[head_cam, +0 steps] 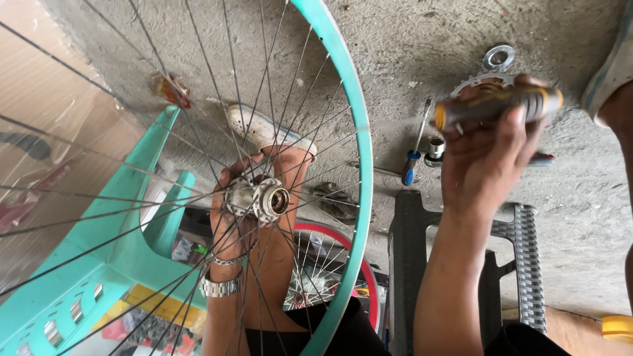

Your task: The person sits on the floor and works on a bicycle wheel hub. They use a screwdriver to adjust the hub, then wipe it with a cloth. Finally, they apply a red lubricant from a small packet to the hub components.

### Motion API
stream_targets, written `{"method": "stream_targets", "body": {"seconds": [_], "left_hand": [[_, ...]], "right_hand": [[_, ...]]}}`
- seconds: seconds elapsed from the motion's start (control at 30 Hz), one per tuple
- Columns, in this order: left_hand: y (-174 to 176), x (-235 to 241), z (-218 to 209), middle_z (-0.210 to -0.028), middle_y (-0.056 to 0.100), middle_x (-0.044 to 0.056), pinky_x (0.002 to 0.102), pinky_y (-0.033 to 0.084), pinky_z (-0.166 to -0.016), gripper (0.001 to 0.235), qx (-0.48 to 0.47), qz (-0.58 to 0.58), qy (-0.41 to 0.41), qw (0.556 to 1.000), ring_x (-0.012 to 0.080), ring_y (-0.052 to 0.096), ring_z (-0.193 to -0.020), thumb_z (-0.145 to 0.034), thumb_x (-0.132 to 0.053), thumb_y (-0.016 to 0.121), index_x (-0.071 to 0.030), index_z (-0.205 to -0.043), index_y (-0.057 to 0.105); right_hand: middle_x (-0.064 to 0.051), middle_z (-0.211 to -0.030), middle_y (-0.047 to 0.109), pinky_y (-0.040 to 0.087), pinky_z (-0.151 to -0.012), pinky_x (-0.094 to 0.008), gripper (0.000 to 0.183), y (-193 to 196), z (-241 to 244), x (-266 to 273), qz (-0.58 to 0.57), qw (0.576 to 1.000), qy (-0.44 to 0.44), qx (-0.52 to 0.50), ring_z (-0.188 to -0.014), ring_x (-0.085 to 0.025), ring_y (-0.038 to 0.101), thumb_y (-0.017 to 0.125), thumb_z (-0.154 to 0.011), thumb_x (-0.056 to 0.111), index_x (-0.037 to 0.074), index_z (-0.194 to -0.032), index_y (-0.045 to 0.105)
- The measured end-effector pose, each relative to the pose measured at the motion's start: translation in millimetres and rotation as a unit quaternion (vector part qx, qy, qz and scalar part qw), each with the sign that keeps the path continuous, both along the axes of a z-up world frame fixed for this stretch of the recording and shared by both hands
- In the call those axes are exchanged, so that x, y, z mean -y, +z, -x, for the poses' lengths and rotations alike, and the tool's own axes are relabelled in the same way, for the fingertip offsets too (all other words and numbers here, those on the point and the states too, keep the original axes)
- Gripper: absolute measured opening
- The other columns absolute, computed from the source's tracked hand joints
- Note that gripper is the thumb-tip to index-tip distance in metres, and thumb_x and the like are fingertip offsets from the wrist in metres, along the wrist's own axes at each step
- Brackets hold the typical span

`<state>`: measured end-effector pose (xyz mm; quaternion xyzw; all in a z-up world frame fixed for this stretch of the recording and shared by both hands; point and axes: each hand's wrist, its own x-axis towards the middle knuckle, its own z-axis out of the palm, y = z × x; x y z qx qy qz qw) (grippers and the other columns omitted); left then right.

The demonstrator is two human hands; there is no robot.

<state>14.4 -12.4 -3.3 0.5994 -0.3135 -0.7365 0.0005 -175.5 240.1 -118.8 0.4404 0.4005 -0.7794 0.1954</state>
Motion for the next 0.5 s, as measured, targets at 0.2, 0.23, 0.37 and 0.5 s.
{"method": "stream_targets", "body": {"seconds": [0.2,0.23,0.37,0.5], "left_hand": [[1.6,1.4,0.2,-0.139,0.061,0.018,0.024,0.056,-0.069,0.06,-0.028,0.037,-0.057,0.997,0.0155,0.068,-0.096,-0.104,-0.045,0.052,0.005,-0.137,0.055],[-6.0,0.8,-7.2,-0.139,0.061,0.018,0.024,0.056,-0.069,0.06,-0.029,0.033,-0.05,0.998,0.0155,0.068,-0.096,-0.104,-0.045,0.052,0.005,-0.137,0.055],[-23.7,-0.9,-35.5,-0.127,0.065,0.013,0.042,0.049,-0.105,0.029,-0.036,-0.065,0.169,0.983,0.029,0.061,-0.123,-0.093,-0.035,0.074,-0.01,-0.106,0.07],[-13.7,-1.5,-26.3,-0.128,0.071,0.007,0.037,0.061,-0.063,0.048,0.077,-0.054,0.084,0.992,0.0256,0.072,-0.107,-0.093,-0.05,0.061,-0.012,-0.123,0.065]], "right_hand": [[-0.02,-0.089,0.066,0.07,-0.065,-0.045,0.064,-77.1,3.8,14.9,-0.111,0.988,-0.081,0.067,-0.072,-0.026,0.071,0.079,-0.08,0.028,0.009,-0.132,0.047],[-0.02,-0.089,0.066,0.07,-0.065,-0.045,0.064,-81.9,7.7,18.2,-0.115,0.988,-0.075,0.064,-0.072,-0.026,0.071,0.079,-0.08,0.028,0.009,-0.132,0.047],[-0.037,-0.13,0.061,0.072,-0.066,-0.044,0.097,-97.4,24.4,39.2,-0.125,0.987,-0.056,0.085,-0.096,-0.045,0.076,0.081,-0.064,0.031,0.007,-0.147,0.037],[-0.034,-0.13,0.064,0.073,-0.063,-0.043,0.091,-108.7,33.8,66.2,-0.131,0.989,-0.015,0.061,-0.093,-0.045,0.078,0.08,-0.064,0.033,0.005,-0.141,0.041]]}}
